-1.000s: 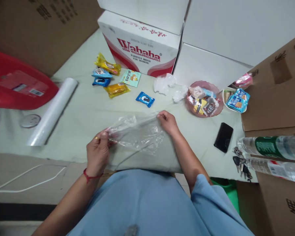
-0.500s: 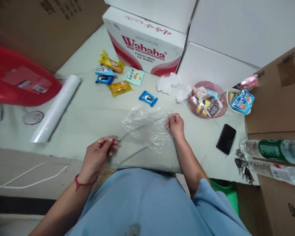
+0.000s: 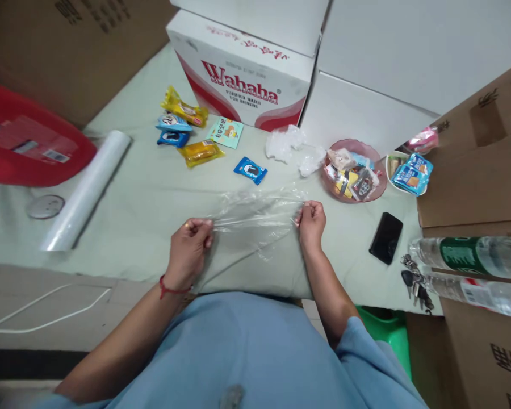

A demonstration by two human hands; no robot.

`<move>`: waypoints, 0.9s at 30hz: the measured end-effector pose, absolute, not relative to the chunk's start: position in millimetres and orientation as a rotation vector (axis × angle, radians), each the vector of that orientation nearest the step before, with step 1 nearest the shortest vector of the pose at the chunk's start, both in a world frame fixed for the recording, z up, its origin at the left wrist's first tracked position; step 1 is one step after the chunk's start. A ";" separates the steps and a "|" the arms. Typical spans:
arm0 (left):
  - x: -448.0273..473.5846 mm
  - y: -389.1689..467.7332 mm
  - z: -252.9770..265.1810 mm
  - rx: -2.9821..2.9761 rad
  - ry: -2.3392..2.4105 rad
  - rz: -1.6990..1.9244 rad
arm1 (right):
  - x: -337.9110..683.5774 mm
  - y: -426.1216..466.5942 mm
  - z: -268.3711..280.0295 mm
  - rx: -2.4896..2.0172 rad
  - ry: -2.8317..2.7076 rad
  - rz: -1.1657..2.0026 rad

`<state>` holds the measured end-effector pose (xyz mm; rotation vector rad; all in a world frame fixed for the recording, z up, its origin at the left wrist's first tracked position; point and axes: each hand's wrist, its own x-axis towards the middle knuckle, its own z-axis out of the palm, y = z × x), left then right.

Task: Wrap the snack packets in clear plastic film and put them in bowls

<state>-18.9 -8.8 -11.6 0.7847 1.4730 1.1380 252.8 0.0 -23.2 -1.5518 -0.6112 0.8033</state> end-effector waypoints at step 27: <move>-11.2 -3.5 -34.5 2.342 1.457 0.422 | 274.4 -3.2 21.0 -1.398 -0.622 1.279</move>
